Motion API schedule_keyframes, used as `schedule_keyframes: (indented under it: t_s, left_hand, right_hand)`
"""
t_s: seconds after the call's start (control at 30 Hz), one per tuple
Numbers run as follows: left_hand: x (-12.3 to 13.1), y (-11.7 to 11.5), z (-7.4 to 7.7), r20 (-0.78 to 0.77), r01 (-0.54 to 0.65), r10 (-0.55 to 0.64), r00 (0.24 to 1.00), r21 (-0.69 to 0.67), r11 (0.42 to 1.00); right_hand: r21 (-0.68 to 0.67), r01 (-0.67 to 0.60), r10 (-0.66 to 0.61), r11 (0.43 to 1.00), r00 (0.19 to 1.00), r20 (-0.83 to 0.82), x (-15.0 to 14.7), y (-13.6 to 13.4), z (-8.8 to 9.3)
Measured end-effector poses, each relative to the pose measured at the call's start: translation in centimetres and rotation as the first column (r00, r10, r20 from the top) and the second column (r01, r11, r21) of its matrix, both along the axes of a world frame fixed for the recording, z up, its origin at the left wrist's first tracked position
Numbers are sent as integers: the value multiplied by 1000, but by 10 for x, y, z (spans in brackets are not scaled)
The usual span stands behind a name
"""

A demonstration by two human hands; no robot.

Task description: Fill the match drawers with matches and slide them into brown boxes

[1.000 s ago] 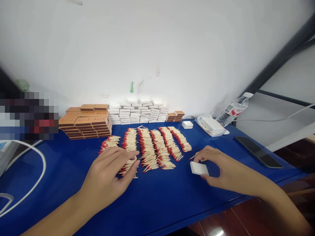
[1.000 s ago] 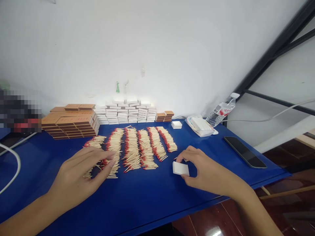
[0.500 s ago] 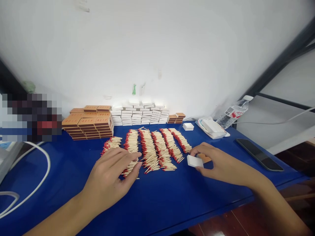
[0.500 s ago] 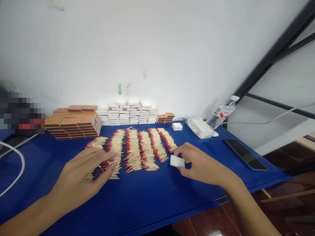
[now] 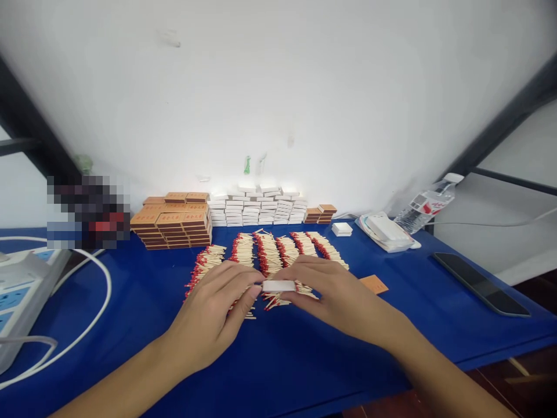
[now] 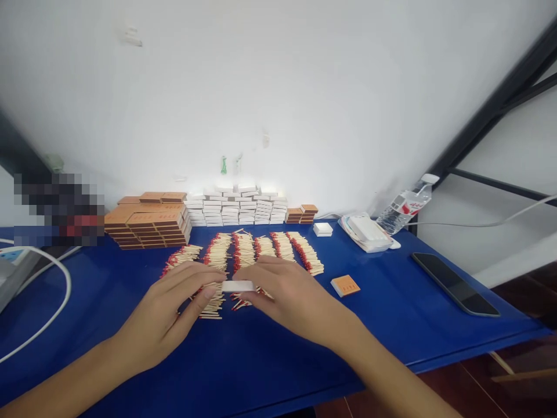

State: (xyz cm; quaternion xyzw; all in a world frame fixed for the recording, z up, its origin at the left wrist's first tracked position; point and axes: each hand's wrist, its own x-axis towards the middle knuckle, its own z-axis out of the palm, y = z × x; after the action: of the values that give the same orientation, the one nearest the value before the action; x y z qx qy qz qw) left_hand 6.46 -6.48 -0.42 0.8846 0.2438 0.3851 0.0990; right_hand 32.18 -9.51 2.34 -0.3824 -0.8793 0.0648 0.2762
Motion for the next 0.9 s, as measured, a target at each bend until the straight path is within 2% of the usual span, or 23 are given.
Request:
schedule_keyframes:
  t_s: [0.1, 0.2, 0.33, 0.43, 0.53, 0.7, 0.8, 0.9]
  left_hand:
    - [-1, 2, 3, 37, -34, 33, 999, 23, 999]
    - [-8, 10, 10, 28, -69, 67, 997, 85, 994]
    - [-34, 37, 30, -73, -132, 152, 986, 218, 967]
    - [-55, 63, 46, -36, -272, 287, 957, 225, 936]
    - [-62, 89, 55, 12, -339, 348, 937, 261, 904]
    - [-49, 138, 63, -35, -428, 448, 893, 235, 873]
    - [-40, 166, 71, -6, -516, 525, 851, 166, 840]
    - [-29, 185, 74, -2, -529, 534, 845, 140, 837]
  right_hand:
    - [173, -82, 74, 981, 996, 51, -23, 17, 4]
    - [324, -128, 117, 937, 992, 52, -34, 30, 2]
    - [481, -62, 95, 875, 994, -44, -29, 41, -8]
    - [448, 16, 43, 894, 992, -122, -12, 47, -19]
    - [345, 106, -31, 933, 976, -216, 3, 55, -29]
    - [228, 121, -58, 966, 962, -267, 6, 60, -38]
    - [204, 116, -60, 972, 962, -265, 4, 60, -40]
    - [195, 112, -53, 974, 958, -283, 5, 61, -42]
